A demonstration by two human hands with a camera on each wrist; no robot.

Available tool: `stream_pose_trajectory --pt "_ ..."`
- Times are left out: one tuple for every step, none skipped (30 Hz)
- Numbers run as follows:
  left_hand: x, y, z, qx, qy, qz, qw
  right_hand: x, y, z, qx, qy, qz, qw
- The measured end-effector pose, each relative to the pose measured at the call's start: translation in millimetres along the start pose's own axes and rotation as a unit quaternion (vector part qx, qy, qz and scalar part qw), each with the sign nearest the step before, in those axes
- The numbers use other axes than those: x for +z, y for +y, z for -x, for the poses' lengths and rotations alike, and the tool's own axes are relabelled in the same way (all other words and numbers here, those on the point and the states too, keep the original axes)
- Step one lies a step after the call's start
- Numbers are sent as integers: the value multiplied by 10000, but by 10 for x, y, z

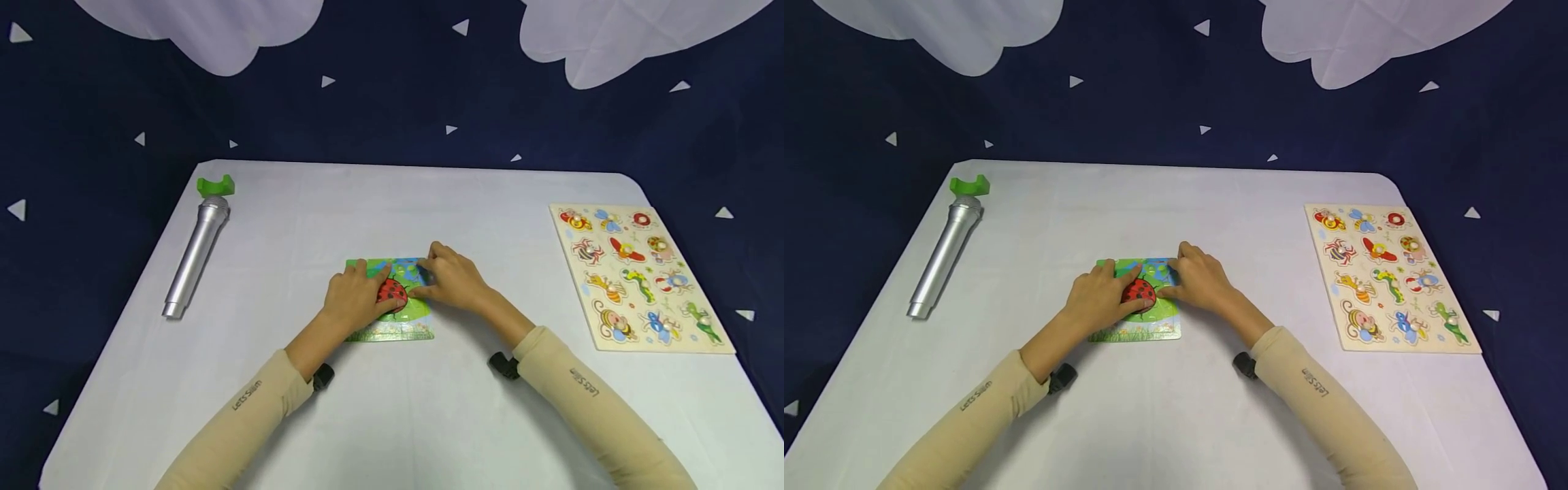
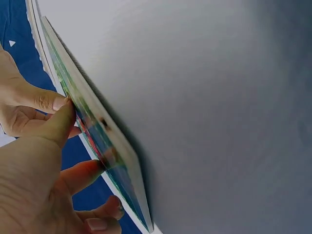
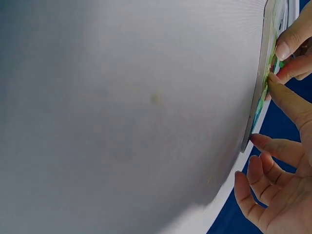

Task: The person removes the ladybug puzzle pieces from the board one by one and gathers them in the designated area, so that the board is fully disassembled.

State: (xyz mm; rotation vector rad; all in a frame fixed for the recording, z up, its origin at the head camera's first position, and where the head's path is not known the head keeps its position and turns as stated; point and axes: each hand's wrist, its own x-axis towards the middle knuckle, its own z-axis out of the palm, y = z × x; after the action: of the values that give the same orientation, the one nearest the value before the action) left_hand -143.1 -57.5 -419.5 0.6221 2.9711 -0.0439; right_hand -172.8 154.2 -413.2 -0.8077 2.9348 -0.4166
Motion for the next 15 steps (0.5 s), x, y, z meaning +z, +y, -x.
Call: stream_pose_trajectory --pt "0 4 0 2 1 17 10000 -4 -2 -2 79 -42 -99 9999" --pt "-1 7 0 -6 -13 38 10000 -7 -2 -5 158 -78 -205 9996" --pt "-3 11 0 -22 -22 67 10000 -10 -3 -7 213 -100 -295 9993" --pt "-6 15 0 -44 -32 82 10000 -11 -5 -10 256 -102 -383 9989" --pt "-7 19 1 -72 -44 104 9999 -10 -7 -13 283 -92 -446 9986" --pt "-7 23 2 -100 -58 122 9999 -9 -10 -14 291 -68 -481 9984" --pt "-4 28 3 -119 -72 135 9998 -2 -10 -16 293 -41 -477 9984" --pt "-9 30 4 -137 -80 140 9998 -1 -17 -19 285 5 -453 9986" --pt "-12 31 4 -147 -85 136 9998 0 -27 -20 282 59 -424 9987" --pt "-14 33 5 -143 -85 124 9998 1 -37 -19 283 118 -375 9988" --pt "-15 36 6 -139 -87 118 9998 3 -50 -16 278 184 -313 9990" --pt "-15 38 6 -133 -88 103 9998 4 -63 -12 279 246 -245 9990" --pt "-16 40 7 -131 -88 87 9998 7 -75 -7 288 301 -182 9990" --pt "-18 42 7 -135 -91 79 9998 9 -88 -2 301 357 -127 9988" --pt "-19 41 6 -141 -88 72 9998 13 -98 2 337 398 -98 9986"
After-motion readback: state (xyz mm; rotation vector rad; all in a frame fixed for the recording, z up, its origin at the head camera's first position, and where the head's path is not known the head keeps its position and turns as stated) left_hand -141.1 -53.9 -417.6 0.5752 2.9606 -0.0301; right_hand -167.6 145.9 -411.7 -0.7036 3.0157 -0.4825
